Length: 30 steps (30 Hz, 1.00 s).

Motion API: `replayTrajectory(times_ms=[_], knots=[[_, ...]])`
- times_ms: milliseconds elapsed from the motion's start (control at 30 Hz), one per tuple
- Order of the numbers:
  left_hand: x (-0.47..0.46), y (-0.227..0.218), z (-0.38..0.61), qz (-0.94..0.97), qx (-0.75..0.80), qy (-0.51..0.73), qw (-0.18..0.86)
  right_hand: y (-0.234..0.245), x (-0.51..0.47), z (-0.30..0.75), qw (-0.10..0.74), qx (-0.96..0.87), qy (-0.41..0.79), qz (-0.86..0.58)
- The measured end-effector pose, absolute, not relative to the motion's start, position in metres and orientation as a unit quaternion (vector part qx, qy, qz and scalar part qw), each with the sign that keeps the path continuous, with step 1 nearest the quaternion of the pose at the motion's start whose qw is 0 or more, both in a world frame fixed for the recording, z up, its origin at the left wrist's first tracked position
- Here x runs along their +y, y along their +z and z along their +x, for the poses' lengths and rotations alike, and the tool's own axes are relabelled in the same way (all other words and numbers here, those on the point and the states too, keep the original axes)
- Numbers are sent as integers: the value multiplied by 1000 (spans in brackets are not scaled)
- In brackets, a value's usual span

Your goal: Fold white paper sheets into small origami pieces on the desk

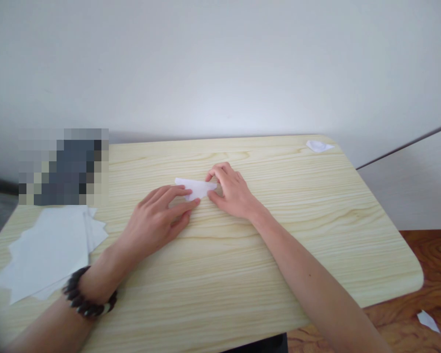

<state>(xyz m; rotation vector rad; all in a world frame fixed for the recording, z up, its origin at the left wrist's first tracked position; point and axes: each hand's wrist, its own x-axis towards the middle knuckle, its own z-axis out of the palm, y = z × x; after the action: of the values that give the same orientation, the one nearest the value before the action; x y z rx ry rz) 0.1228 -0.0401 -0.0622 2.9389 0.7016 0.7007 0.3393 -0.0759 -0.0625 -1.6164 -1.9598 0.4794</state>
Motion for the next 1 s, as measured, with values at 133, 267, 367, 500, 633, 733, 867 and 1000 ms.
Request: replayTrajectory(times_ms=[133, 267, 367, 500, 633, 733, 867, 1000], knots=[[-40, -62, 123, 947, 225, 228, 20, -63, -76, 339, 274, -729, 164, -605], [-39, -61, 123, 948, 225, 224, 22, -62, -77, 336, 266, -731, 146, -611], [-39, -61, 123, 948, 225, 223, 22, -62, -77, 337, 268, -725, 167, -612], [-39, -63, 123, 948, 228, 223, 24, -65, -76, 338, 276, -733, 151, -603], [-39, -63, 123, 947, 229, 223, 23, -67, -77, 336, 271, -740, 121, -604], [-39, -63, 123, 947, 229, 223, 24, -66, -77, 337, 269, -737, 136, -605], [-38, -64, 124, 947, 230, 224, 23, -65, -77, 337, 270, -737, 141, -604], [-39, -64, 124, 946, 231, 227, 24, -66, -77, 337, 263, -743, 124, -603]])
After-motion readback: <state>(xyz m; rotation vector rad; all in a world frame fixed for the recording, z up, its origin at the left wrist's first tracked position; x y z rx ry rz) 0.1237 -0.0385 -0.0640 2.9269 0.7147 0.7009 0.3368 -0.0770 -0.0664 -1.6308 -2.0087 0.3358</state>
